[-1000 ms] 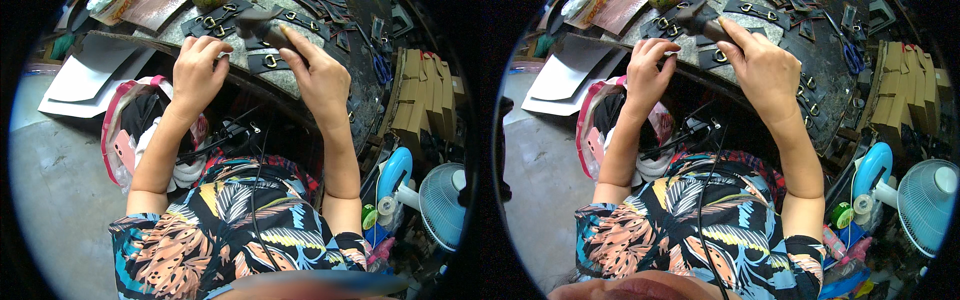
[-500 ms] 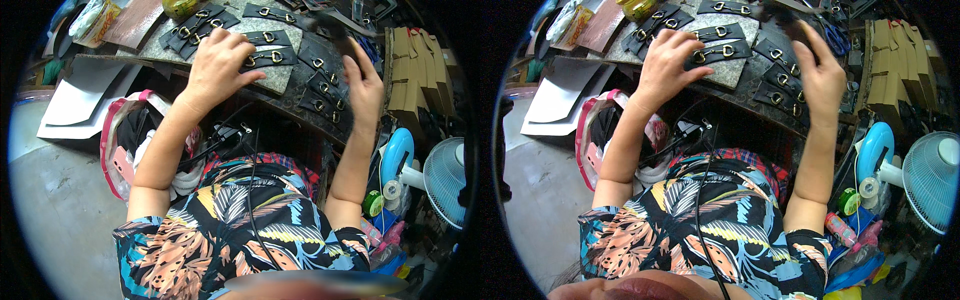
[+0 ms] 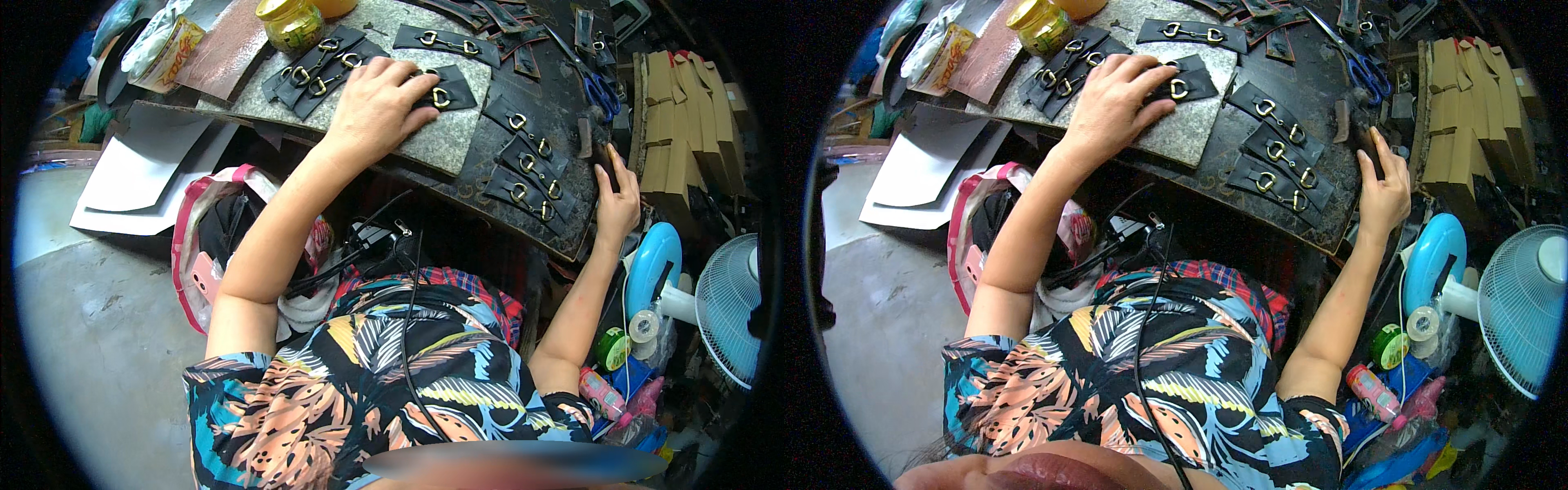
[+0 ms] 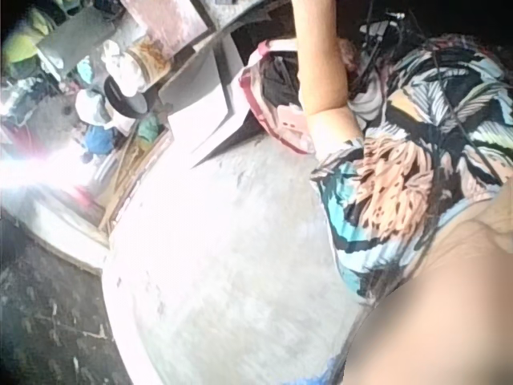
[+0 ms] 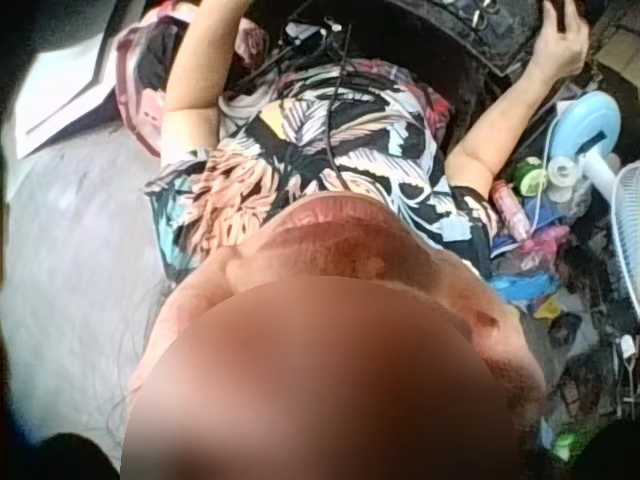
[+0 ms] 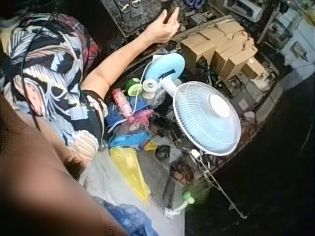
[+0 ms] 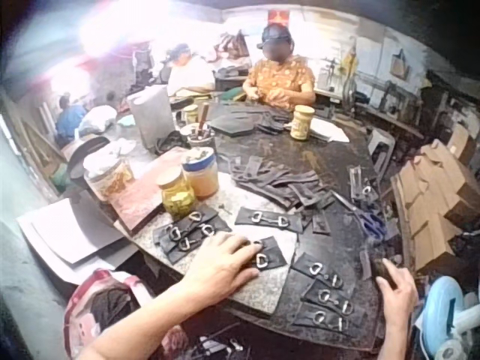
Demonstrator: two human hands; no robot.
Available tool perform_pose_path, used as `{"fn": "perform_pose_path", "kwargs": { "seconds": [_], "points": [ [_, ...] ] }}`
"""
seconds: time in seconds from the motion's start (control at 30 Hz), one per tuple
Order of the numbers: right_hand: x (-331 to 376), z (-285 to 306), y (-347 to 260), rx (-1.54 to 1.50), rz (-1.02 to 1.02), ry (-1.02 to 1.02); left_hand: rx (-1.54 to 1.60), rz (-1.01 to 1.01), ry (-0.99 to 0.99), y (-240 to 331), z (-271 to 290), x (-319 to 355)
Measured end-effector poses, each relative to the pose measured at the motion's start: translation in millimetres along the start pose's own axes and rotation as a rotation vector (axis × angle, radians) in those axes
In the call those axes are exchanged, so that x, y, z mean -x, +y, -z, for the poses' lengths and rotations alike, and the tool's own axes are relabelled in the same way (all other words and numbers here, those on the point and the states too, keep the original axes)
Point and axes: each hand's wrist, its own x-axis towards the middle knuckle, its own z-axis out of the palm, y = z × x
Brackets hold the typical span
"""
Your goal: The person assembles small black leather straps with brass D-rings at a workbench. They pick up straps, align the metal hardware, and use a hammer to secure the rings. The person repeatedly handles multiple straps, trimming edges with scissors and arranging finished pieces on the table.
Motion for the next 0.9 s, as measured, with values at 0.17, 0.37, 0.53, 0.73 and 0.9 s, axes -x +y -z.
{"fn": "perform_pose_path", "kwargs": {
  "seconds": [0.17, 0.37, 0.53, 0.73, 0.9],
  "points": [
    [-7.3, -4.1, 1.4, 0.116, 0.141, 0.009, -0.170, 0.121, 0.126, -28.0, 2.9, 15.8],
    [-3.3, 24.0, -26.5, 0.122, 0.260, 0.128, -0.389, 0.161, 0.084, -38.0, 6.5, 7.8],
    [21.8, 51.1, -49.4, -0.015, 0.154, -0.093, -0.390, 0.018, 0.210, 4.7, 11.2, -9.8],
    [35.6, 49.8, -46.2, -0.072, -0.079, -0.330, 0.058, -0.279, -0.029, 82.8, -33.2, -35.9],
    [37.9, 38.6, -47.6, -0.428, -0.210, -0.330, 0.340, -0.077, -0.040, 100.1, -45.4, -48.0]
  ]
}}
